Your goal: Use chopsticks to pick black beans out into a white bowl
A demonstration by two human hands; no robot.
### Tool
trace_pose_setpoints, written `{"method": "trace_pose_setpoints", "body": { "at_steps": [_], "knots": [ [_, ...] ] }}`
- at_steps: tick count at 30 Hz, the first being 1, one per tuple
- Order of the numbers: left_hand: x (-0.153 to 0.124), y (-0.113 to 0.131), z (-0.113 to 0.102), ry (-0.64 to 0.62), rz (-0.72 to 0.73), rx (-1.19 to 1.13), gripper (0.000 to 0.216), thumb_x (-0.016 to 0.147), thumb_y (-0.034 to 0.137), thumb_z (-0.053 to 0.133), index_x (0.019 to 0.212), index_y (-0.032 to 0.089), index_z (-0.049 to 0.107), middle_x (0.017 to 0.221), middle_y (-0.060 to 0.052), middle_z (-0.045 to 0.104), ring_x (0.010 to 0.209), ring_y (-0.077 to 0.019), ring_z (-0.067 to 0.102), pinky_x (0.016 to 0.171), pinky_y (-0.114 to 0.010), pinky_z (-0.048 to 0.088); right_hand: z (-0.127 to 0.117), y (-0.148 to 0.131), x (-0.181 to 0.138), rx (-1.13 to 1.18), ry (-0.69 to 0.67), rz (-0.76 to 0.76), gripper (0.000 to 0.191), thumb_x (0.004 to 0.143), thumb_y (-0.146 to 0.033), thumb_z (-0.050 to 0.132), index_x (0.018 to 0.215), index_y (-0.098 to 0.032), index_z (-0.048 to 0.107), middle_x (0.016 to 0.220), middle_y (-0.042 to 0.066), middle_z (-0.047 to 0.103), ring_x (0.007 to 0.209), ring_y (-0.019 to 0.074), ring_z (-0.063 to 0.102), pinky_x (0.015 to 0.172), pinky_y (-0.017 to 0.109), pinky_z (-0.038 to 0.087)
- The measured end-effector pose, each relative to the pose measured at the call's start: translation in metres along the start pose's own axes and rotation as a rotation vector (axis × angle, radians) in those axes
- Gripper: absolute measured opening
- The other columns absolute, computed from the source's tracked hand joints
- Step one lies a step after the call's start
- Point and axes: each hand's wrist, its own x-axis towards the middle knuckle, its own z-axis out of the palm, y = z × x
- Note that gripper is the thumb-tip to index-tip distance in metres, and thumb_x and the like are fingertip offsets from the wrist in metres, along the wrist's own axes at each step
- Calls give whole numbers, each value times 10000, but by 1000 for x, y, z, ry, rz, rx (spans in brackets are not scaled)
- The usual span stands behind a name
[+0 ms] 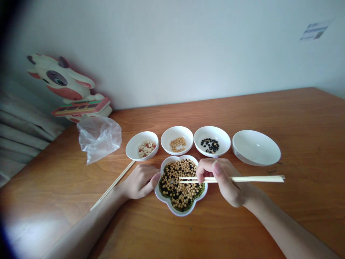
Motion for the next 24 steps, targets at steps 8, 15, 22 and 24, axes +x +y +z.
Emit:
{"method": "trace_pose_setpoints", "body": {
  "at_steps": [8,15,22,24],
  "knots": [
    [1,1,0,-4,-9,-8,387,1103,322,303,764,194,438,712,-33,606,607,-147,496,635,-308,319,0,5,1,1,-11,90,694,1057,-691,127,864,-256,631,826,78,652,785,275,604,732,444,476],
    [1,1,0,1,-7,-6,385,1101,321,305,760,197,432,715,-34,611,606,-147,499,632,-306,317,0,5,1,-14,-7,75,631,1075,-658,188,841,-244,603,806,60,634,781,256,602,741,425,479],
    [-1,1,0,-13,-21,-12,373,1101,321,319,766,199,431,722,-25,603,613,-147,500,634,-311,326,-2,4,1,38,-16,94,659,1055,-707,164,808,-246,565,770,49,578,749,250,562,718,423,470],
    [-1,1,0,-13,-25,-12,373,1102,323,320,769,199,436,723,-24,602,612,-148,497,634,-311,328,-3,3,2,51,-20,113,656,1055,-703,163,817,-249,572,784,55,585,752,252,560,704,421,468]
  ]
}}
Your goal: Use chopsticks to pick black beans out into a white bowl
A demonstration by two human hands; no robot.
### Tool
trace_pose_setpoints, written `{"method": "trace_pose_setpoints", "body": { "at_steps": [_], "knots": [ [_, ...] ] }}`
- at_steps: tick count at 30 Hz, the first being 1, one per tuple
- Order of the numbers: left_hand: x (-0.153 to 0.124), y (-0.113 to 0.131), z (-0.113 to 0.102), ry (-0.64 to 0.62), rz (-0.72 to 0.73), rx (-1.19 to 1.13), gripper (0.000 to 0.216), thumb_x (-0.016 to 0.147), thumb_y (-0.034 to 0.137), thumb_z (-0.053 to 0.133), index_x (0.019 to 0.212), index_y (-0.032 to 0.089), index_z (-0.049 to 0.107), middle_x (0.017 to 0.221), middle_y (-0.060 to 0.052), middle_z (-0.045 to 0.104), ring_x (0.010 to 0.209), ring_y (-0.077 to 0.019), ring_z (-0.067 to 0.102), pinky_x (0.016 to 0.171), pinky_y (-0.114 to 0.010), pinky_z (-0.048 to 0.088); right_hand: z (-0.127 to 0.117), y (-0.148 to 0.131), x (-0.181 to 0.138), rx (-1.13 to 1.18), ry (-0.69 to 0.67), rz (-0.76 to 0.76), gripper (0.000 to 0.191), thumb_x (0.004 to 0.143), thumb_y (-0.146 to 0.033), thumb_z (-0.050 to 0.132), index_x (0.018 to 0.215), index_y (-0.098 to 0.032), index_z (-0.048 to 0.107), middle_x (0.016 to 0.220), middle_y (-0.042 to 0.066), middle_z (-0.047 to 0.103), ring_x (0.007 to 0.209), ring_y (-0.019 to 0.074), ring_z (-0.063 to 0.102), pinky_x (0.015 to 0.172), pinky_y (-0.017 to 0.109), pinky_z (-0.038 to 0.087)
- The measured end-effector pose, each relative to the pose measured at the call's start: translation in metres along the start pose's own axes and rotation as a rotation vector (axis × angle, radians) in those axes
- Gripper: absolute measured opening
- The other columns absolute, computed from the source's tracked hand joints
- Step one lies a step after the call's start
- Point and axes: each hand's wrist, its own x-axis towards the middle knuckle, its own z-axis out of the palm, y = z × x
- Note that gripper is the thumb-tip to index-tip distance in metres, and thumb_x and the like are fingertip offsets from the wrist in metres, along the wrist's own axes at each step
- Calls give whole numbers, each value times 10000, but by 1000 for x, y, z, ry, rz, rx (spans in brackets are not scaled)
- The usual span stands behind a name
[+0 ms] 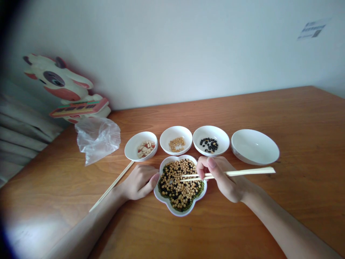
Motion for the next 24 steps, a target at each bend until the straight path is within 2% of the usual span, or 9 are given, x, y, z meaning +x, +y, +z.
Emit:
{"method": "trace_pose_setpoints", "body": {
  "at_steps": [8,14,24],
  "knots": [
    [0,0,0,4,4,2,385,1099,329,323,761,200,455,718,-31,608,608,-154,501,630,-309,338,3,-4,2,-31,12,-14,632,1082,-650,192,825,-228,586,774,41,574,700,210,535,669,368,450],
    [1,2,-1,8,7,-5,393,1102,321,308,757,198,451,709,-31,603,600,-151,494,627,-308,337,6,-3,2,-27,35,-32,649,1098,-628,188,811,-210,593,777,36,587,719,196,556,708,350,444],
    [1,0,0,6,14,6,389,1104,321,311,762,194,446,718,-31,604,611,-146,499,632,-314,328,4,-4,3,-17,8,-32,675,1075,-684,186,824,-212,598,780,35,587,721,198,552,691,340,430]
  ]
}}
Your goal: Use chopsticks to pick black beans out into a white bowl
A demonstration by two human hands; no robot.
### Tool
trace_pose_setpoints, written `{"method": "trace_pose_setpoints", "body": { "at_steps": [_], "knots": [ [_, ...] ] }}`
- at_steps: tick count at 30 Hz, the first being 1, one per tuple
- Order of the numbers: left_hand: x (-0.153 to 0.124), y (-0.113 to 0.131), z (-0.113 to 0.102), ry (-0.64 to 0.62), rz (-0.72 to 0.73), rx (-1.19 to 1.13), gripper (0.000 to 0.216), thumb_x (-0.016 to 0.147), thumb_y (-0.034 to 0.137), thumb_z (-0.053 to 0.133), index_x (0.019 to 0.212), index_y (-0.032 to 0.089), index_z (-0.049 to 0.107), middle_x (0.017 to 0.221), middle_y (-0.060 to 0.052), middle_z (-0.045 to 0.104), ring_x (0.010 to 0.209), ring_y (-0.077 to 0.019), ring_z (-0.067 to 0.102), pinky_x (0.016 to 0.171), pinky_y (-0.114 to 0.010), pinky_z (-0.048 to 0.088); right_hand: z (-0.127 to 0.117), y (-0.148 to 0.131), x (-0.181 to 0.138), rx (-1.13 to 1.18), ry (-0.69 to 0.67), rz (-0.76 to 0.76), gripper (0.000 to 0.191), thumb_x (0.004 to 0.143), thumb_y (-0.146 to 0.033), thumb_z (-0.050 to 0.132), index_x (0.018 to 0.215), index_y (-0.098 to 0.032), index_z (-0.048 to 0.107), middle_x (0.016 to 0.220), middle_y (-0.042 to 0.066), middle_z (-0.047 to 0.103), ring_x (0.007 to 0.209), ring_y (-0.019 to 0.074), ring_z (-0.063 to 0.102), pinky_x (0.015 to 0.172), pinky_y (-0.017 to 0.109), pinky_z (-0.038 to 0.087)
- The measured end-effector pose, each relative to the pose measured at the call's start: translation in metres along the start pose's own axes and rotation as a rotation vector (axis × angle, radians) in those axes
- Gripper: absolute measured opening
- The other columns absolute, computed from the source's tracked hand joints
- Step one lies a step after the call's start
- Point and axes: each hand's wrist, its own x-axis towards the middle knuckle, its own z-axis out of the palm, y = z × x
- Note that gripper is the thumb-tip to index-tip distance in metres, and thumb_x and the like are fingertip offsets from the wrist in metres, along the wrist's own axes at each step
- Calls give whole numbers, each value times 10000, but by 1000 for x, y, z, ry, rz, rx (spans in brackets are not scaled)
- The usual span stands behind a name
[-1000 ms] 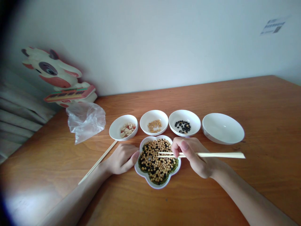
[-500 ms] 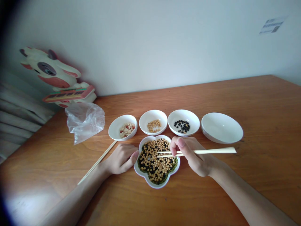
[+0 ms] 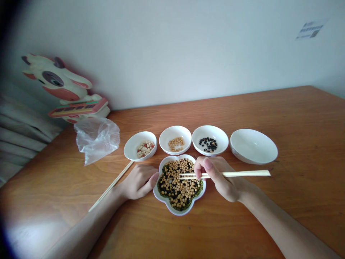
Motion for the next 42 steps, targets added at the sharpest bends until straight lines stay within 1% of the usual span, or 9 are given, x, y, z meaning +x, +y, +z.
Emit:
{"method": "trace_pose_setpoints", "body": {
  "at_steps": [10,21,24,28,31,33,36,39,42],
  "knots": [
    [0,0,0,4,-2,3,407,1109,327,304,759,193,461,710,-31,604,603,-144,500,626,-310,334,1,0,0,-43,-23,4,593,1110,-592,217,863,-221,607,810,34,604,733,195,561,711,342,443],
    [1,0,-1,7,2,1,403,1108,324,311,758,191,460,711,-31,609,599,-140,499,620,-310,331,4,6,-4,25,66,-67,603,1112,-575,232,820,-229,629,781,46,638,731,221,606,724,380,476],
    [0,0,-1,7,3,8,405,1108,324,308,757,191,462,713,-33,613,602,-142,502,620,-308,333,-1,3,-5,77,173,-123,665,1098,-614,221,778,-238,666,737,56,640,727,245,618,715,403,482],
    [0,0,0,6,7,20,404,1106,322,310,759,193,472,717,-32,616,604,-145,504,623,-313,332,-16,-1,-6,148,505,-183,749,1062,-697,227,727,-252,728,742,87,666,742,277,645,698,428,506],
    [0,-1,0,6,5,21,400,1106,322,310,762,194,470,720,-32,616,604,-145,501,626,-314,329,-28,3,-6,20,794,-275,741,1042,-726,273,695,-248,721,742,110,672,788,310,659,700,450,499],
    [0,0,0,4,1,21,399,1106,324,310,762,194,466,719,-32,615,603,-145,496,627,-312,327,-34,7,-5,-98,892,-275,720,1018,-756,307,710,-244,708,754,123,656,795,327,641,670,452,463],
    [0,1,0,5,-4,17,404,1106,326,303,754,194,453,708,-32,609,598,-144,486,625,-308,324,-36,9,-4,-111,869,-191,702,1004,-771,297,755,-247,693,803,138,636,790,338,608,644,450,411],
    [1,2,-1,9,-5,8,404,1106,323,297,750,196,441,707,-31,606,598,-145,484,627,-303,324,-29,3,-2,-56,843,-196,697,1003,-772,290,734,-261,680,775,129,609,812,347,597,698,465,418],
    [1,3,-1,3,-5,-1,395,1104,323,305,753,198,435,713,-30,606,605,-147,490,631,-303,326,-16,-3,-1,62,767,-215,710,1022,-753,270,729,-260,689,716,90,589,718,288,559,687,432,428]
  ]
}}
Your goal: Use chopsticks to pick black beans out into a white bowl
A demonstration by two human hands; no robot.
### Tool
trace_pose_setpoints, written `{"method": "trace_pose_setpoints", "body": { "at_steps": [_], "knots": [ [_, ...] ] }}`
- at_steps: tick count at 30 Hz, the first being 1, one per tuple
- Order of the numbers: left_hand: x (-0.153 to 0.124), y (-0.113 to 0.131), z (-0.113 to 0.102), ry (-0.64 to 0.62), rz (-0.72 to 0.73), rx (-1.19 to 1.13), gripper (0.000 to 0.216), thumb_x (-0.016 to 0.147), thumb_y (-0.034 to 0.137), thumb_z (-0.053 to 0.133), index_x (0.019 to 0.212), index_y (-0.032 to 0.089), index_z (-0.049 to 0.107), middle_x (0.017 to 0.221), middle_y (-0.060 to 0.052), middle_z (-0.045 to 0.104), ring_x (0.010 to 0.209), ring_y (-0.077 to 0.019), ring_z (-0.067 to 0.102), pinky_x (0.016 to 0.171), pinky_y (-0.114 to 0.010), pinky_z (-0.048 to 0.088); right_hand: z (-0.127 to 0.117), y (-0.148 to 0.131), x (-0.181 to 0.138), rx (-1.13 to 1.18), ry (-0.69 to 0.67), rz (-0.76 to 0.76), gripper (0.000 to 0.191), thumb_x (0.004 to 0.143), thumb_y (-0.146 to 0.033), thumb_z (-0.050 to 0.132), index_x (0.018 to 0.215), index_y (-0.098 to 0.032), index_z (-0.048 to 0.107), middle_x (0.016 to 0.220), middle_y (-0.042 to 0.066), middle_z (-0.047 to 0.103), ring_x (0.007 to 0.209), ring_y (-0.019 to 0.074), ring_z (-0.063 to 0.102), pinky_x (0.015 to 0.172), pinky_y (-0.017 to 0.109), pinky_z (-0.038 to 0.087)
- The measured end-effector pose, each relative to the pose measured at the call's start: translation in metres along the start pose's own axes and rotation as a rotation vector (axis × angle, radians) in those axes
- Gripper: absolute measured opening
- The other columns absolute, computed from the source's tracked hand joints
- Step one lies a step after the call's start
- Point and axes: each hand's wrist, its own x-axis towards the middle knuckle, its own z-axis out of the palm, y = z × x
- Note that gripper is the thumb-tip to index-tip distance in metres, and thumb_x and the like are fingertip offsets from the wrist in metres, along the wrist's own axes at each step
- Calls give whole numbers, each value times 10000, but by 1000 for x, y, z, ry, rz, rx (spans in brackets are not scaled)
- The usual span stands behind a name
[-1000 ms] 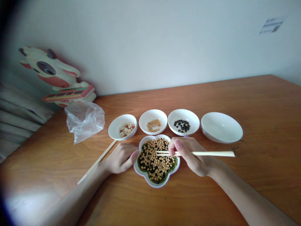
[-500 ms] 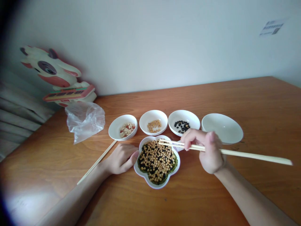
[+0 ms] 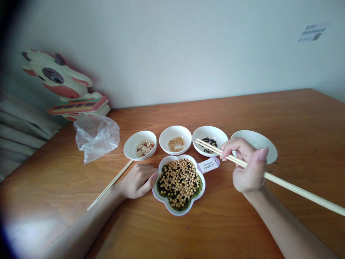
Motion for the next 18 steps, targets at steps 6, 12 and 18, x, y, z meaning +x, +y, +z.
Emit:
{"method": "trace_pose_setpoints", "body": {
  "at_steps": [6,12,18],
  "knots": [
    [0,-3,1,-7,-5,-4,381,1105,325,305,772,197,440,732,-32,611,617,-150,492,640,-303,329,20,0,-19,26,-330,88,561,1118,-511,303,830,-240,701,758,64,627,714,239,571,657,379,440],
    [-2,-3,2,1,1,2,383,1103,326,310,765,196,434,719,-26,604,613,-147,494,633,-308,319,25,2,-28,-136,-564,102,489,1124,-499,293,892,-236,633,834,49,643,768,230,596,724,381,438],
    [-1,-2,2,9,11,-5,391,1105,331,301,765,194,437,717,-29,606,610,-147,496,633,-308,313,28,7,-33,-174,-584,119,558,1115,-562,234,878,-222,607,824,33,618,727,198,553,698,354,396]
  ]
}}
